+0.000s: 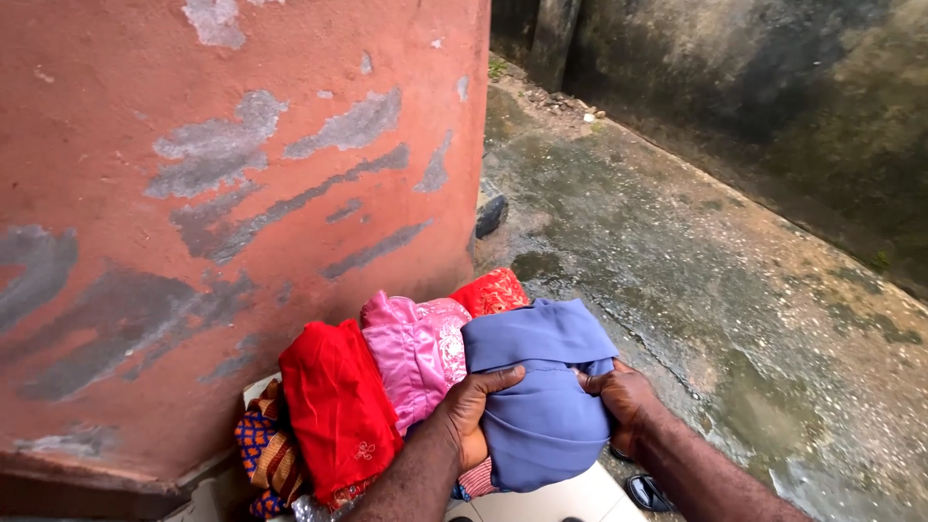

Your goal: The person is packing and organizing clothes inside a suitcase.

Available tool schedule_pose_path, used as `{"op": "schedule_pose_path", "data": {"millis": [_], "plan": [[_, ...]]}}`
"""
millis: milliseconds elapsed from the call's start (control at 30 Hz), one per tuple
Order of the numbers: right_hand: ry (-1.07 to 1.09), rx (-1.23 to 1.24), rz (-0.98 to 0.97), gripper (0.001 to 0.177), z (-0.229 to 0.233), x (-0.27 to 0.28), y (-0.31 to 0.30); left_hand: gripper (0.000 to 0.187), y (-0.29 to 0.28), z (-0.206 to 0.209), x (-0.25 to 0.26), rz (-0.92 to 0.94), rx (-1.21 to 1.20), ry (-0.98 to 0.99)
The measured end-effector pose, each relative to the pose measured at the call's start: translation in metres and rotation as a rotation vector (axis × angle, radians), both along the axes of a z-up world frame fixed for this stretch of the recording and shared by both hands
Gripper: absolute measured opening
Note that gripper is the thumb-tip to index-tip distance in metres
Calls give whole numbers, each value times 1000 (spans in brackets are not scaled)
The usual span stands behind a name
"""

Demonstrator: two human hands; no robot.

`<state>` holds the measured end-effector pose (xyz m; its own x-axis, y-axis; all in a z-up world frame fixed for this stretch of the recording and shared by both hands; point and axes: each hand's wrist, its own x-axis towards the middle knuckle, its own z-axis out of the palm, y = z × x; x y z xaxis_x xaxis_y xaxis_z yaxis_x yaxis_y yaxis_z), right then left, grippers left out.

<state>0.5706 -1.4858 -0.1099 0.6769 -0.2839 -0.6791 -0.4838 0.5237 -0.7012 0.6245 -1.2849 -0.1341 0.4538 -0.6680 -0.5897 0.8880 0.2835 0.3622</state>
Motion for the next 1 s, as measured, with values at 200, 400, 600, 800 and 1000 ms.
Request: {"op": "schedule_pose_path", "data": {"millis": [200,400,600,800,1000], "plan": [[-65,-30,147,40,-44,36,-27,57,-13,-33,5,128,86,9],[-73,3,425,43,-61,62,-82,52,-55,-52,-7,395,98,42],[26,118,778,48,-22,63,-112,51,-90,-60,-23,526,183,149],[71,-13,949,53,-88,80,-134,59,-96,-46,-37,649,326,107],[29,-161,864,51,-136,87,-109,62,-92,-95,-28,692,457,49]]}}
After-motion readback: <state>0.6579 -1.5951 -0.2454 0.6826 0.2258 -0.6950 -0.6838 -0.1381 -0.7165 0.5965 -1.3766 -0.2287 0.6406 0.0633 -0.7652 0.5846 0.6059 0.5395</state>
